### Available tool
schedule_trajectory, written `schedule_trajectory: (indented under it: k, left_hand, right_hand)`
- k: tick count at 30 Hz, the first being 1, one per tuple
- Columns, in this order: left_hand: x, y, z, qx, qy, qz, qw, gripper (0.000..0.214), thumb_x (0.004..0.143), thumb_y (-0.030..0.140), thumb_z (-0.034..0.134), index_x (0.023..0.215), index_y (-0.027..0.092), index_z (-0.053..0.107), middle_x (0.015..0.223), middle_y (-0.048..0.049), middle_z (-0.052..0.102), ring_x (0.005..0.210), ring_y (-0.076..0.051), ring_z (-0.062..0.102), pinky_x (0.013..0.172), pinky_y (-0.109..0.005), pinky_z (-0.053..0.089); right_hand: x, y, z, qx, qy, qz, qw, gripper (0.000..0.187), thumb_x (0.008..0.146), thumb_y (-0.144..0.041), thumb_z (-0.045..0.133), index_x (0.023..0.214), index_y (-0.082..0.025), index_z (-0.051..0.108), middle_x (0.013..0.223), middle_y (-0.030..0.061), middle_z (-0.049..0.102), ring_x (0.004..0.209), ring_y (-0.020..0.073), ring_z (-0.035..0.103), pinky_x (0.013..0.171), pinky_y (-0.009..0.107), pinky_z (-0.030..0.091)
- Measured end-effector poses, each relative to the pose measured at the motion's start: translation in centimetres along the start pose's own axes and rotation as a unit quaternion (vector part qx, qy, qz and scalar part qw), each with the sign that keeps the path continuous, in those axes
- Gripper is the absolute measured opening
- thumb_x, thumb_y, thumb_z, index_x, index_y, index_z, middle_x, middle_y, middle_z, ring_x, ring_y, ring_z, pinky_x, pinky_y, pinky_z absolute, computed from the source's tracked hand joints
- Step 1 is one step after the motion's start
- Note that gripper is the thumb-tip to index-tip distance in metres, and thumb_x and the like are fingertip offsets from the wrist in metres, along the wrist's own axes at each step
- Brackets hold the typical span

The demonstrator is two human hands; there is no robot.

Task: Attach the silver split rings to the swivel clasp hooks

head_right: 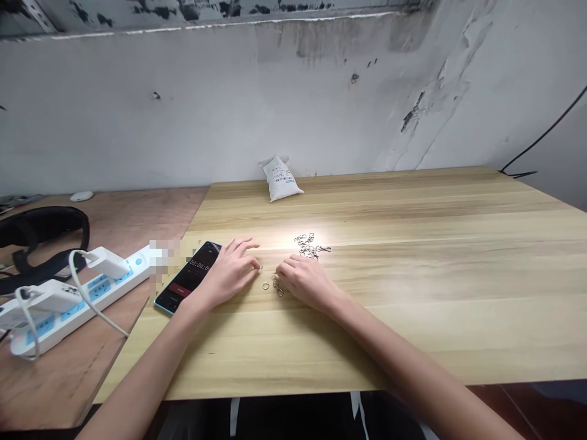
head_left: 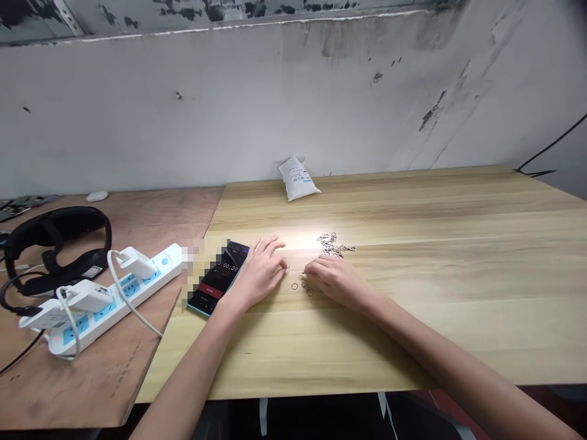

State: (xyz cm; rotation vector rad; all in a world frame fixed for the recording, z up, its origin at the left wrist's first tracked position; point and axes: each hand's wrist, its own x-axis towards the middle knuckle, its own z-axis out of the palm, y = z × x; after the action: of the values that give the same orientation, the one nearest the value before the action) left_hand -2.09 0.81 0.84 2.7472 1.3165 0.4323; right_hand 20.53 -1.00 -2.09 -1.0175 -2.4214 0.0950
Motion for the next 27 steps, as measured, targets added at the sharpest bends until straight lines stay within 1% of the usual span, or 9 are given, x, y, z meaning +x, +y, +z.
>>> schedule_trajectory:
  k: [2, 7, 10, 13, 15, 18, 20, 24, 27]
  left_hand:
    - [-0.7, -0.2, 0.1, 0.011, 0.001, 0.014, 1.0, 0.016, 0.092, 0.02, 0.053, 0.085, 0.021, 0.067, 0.131, -0.007, 0.06, 0.136, -0.027, 0.042, 0.116, -0.056, 0.026]
    - [-1.3, -0.4, 0.0, -0.011, 0.004, 0.033, 0.999, 0.018, 0.096, 0.024, 0.05, 0.09, 0.023, 0.067, 0.124, -0.0043, 0.064, 0.125, -0.025, 0.051, 0.112, -0.051, 0.031]
    - [-1.2, 0.0, 0.0, -0.03, -0.005, 0.042, 0.999, 0.017, 0.096, 0.03, 0.051, 0.101, 0.023, 0.065, 0.122, -0.0051, 0.064, 0.115, -0.023, 0.056, 0.107, -0.048, 0.036]
    - [-1.1, 0.7, 0.4, -0.055, -0.028, 0.063, 0.996, 0.018, 0.094, 0.036, 0.056, 0.104, 0.022, 0.063, 0.118, -0.0054, 0.065, 0.11, -0.023, 0.058, 0.099, -0.043, 0.042]
    - [-1.1, 1.0, 0.9, -0.069, -0.028, 0.072, 0.995, 0.016, 0.093, 0.034, 0.058, 0.101, 0.022, 0.064, 0.116, -0.0056, 0.064, 0.108, -0.023, 0.058, 0.096, -0.042, 0.045]
    - [-1.0, 1.1, 1.5, -0.092, -0.017, 0.078, 0.993, 0.014, 0.095, 0.025, 0.052, 0.098, 0.021, 0.066, 0.111, -0.0063, 0.064, 0.103, -0.022, 0.058, 0.09, -0.039, 0.048]
    - [-0.9, 0.9, 1.7, -0.11, -0.016, 0.08, 0.991, 0.019, 0.097, 0.021, 0.047, 0.097, 0.022, 0.066, 0.108, -0.0064, 0.064, 0.101, -0.021, 0.059, 0.086, -0.036, 0.05]
    - [-0.8, 0.3, 1.5, -0.121, -0.017, 0.069, 0.99, 0.023, 0.098, 0.02, 0.043, 0.1, 0.022, 0.066, 0.109, -0.007, 0.063, 0.102, -0.021, 0.059, 0.084, -0.035, 0.051]
    - [-0.9, -0.1, 1.1, -0.122, 0.005, 0.051, 0.991, 0.02, 0.097, 0.022, 0.046, 0.103, 0.023, 0.066, 0.111, -0.0076, 0.062, 0.106, -0.022, 0.057, 0.087, -0.038, 0.05]
  right_hand:
    - [-0.6, -0.5, -0.5, -0.022, -0.02, -0.017, 0.999, 0.026, 0.1, -0.022, 0.044, 0.088, -0.015, 0.066, 0.089, 0.0081, 0.069, 0.084, 0.0173, 0.06, 0.071, 0.029, 0.045]
    - [-1.8, -2.4, -0.3, -0.074, -0.034, -0.008, 0.997, 0.021, 0.098, -0.027, 0.049, 0.108, -0.015, 0.063, 0.101, 0.0105, 0.065, 0.093, 0.0211, 0.056, 0.08, 0.035, 0.046]
    - [-2.4, -2.8, -0.1, -0.097, -0.037, -0.018, 0.994, 0.018, 0.099, -0.023, 0.047, 0.104, -0.016, 0.063, 0.098, 0.0084, 0.065, 0.091, 0.0208, 0.055, 0.081, 0.035, 0.046]
    - [-3.1, -2.0, -0.7, -0.09, -0.031, -0.018, 0.995, 0.016, 0.098, -0.02, 0.047, 0.099, -0.017, 0.063, 0.095, 0.0075, 0.065, 0.088, 0.0192, 0.056, 0.077, 0.033, 0.045]
    - [-3.6, -0.8, -1.5, -0.069, -0.016, 0.002, 0.997, 0.015, 0.097, -0.023, 0.05, 0.095, -0.018, 0.064, 0.095, 0.0079, 0.065, 0.086, 0.0189, 0.056, 0.075, 0.033, 0.045]
    - [-3.9, 1.4, -2.4, -0.057, 0.038, 0.074, 0.995, 0.02, 0.097, -0.025, 0.05, 0.087, -0.018, 0.065, 0.086, 0.0068, 0.065, 0.077, 0.0177, 0.056, 0.068, 0.031, 0.043]
    - [-3.5, 2.6, -2.7, -0.075, 0.048, 0.118, 0.989, 0.019, 0.096, -0.027, 0.051, 0.088, -0.018, 0.066, 0.083, 0.0056, 0.066, 0.072, 0.0168, 0.057, 0.065, 0.03, 0.041]
    - [-1.6, 3.2, -2.4, -0.144, 0.006, 0.152, 0.978, 0.02, 0.094, -0.031, 0.057, 0.084, -0.017, 0.069, 0.082, 0.0062, 0.066, 0.069, 0.0174, 0.059, 0.062, 0.03, 0.038]
    - [0.1, 2.9, -2.1, -0.16, -0.052, 0.15, 0.974, 0.025, 0.091, -0.017, 0.054, 0.069, -0.015, 0.064, 0.076, 0.0089, 0.066, 0.065, 0.0165, 0.058, 0.058, 0.029, 0.034]
